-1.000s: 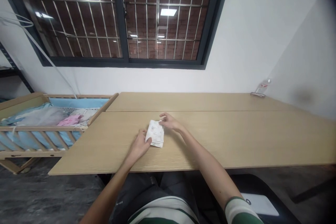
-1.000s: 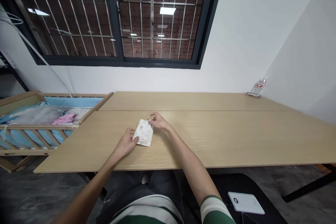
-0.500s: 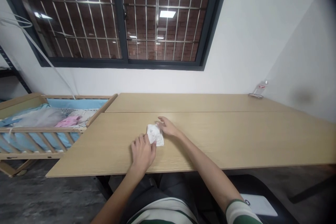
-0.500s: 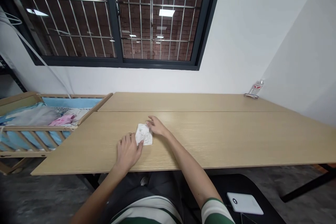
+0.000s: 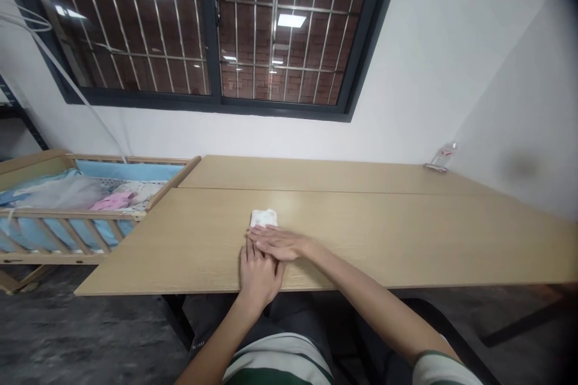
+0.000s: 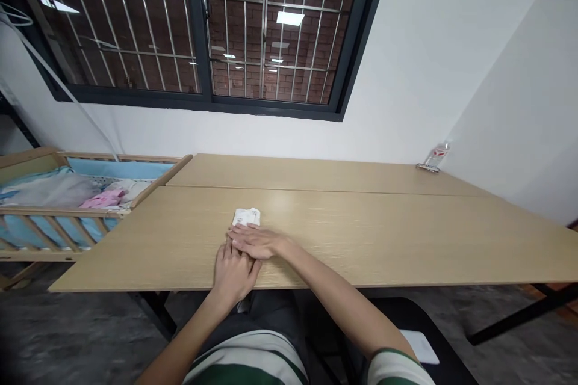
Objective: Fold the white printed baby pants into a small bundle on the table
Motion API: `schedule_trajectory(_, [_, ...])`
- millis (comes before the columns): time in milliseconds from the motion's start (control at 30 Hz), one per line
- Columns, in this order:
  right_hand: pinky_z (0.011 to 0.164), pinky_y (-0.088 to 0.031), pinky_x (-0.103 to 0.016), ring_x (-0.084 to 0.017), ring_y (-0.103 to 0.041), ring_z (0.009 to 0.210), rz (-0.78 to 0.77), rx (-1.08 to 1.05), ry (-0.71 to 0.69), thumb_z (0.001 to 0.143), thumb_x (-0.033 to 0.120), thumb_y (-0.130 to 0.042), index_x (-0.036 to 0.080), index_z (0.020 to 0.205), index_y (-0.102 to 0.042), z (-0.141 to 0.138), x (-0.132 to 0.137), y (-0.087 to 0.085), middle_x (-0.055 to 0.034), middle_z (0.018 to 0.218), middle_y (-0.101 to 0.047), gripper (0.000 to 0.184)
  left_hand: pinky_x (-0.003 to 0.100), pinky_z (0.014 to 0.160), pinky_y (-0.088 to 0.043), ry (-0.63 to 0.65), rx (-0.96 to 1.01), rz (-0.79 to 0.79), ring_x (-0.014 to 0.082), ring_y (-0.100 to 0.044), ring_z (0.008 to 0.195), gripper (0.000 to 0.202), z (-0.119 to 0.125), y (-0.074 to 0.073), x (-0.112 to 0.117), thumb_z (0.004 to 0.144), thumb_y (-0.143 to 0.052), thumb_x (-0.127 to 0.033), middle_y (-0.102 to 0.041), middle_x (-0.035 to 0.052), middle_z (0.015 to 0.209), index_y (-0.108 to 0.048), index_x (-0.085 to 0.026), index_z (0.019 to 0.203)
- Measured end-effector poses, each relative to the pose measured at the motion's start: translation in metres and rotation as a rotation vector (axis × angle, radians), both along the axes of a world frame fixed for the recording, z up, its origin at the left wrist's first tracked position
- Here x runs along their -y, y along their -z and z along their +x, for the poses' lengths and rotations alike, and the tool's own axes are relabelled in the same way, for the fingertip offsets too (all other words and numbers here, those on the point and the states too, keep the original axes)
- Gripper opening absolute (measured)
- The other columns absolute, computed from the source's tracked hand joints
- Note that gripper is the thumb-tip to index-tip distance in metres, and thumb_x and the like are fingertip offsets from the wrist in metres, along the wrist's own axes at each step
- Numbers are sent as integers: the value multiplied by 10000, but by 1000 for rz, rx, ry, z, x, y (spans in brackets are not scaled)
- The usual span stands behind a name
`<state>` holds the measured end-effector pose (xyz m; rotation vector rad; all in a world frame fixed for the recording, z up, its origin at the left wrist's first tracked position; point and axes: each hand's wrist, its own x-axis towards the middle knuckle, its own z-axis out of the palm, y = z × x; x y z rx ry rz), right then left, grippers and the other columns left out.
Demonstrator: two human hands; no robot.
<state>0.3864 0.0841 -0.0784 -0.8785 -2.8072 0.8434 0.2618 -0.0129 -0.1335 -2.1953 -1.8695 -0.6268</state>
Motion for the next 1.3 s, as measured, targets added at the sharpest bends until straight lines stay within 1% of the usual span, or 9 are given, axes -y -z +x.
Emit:
schedule_trajectory(233, [1277, 2, -410, -198, -99, 1567, 84, 58, 85, 1041, 604, -246, 258, 1594, -257, 16, -45, 7, -9, 1681, -175, 653, 533, 1130, -332, -21, -8, -20, 413, -444, 1385, 687, -1, -1, 1, 972, -439, -552, -476, 294, 1491, -527, -54, 1439])
schedule_trajectory(367, [1276, -89, -443, -236, -225, 1542, 105, -89, 183, 1004, 616, -402, 289, 1537, -414, 19, -62, 16, -20, 1632, -333, 625, 527, 1121, -343, -18, 10, -42, 405, -432, 1392, 687, -1, -3, 1, 976, -432, -545, -478, 281, 1494, -495, -67, 1465])
schedule_trajectory(467, [1272, -135, -435, -244, -292, 1520, 103, -186, 199, 972, 627, -475, 305, 1482, -507, 20, -69, 22, -18, 1597, -404, 604, 527, 1112, -346, -13, 11, -45, 401, -425, 1396, 684, -2, -4, 1, 979, -418, -545, -485, 270, 1493, -482, -81, 1477])
schedule_trajectory(667, [1279, -94, -422, -224, -210, 1546, 106, -256, 244, 1000, 633, -402, 242, 1533, -432, 19, -61, 35, -53, 1641, -318, 661, 545, 1111, -331, -4, 11, -71, 419, -409, 1402, 669, -1, -5, 2, 993, -397, -517, -448, 304, 1506, -485, -52, 1465])
schedule_trajectory(800, [1264, -130, -477, -251, -202, 1547, 72, -455, 396, 988, 671, -374, 242, 1588, -304, 25, -59, 44, -96, 1673, -234, 741, 548, 1088, -357, 26, 46, -167, 398, -447, 1375, 647, -11, -17, -3, 1000, -373, -523, -475, 276, 1495, -481, -86, 1465])
schedule_trajectory(900, [1232, -216, -483, -254, -295, 1508, 0, -621, 547, 994, 651, -372, 236, 1573, -330, 30, -64, 49, -126, 1641, -311, 714, 490, 1013, -434, 15, 99, -250, 347, -549, 1267, 614, -26, -32, -14, 1010, -334, -528, -565, 221, 1416, -479, -123, 1448])
schedule_trajectory(1000, [1194, -286, -454, -247, -413, 1421, -15, -692, 619, 1000, 580, -397, 211, 1473, -487, 31, -70, 50, -138, 1527, -472, 606, 457, 952, -466, -101, 95, -295, 337, -599, 1182, 558, -42, -45, -32, 1017, -308, -506, -631, 205, 1293, -557, -119, 1332])
schedule_trajectory(1100, [1156, -331, -436, -250, -505, 1307, 30, -691, 623, 981, 538, -446, 209, 1318, -629, 30, -70, 49, -124, 1374, -590, 505, 484, 932, -471, -183, 80, -333, 375, -612, 1162, 559, -54, -49, -53, 1012, -302, -480, -646, 249, 1235, -614, -65, 1219])
schedule_trajectory(1300, [1049, -424, -419, -248, -583, 1114, 99, -654, 543, 957, 462, -522, 200, 1117, -723, 27, -63, 44, -100, 1125, -654, 367, 458, 932, -477, -154, 86, -416, 372, -651, 1139, 582, -59, -45, -84, 992, -333, -513, -677, 251, 1221, -656, -68, 1182])
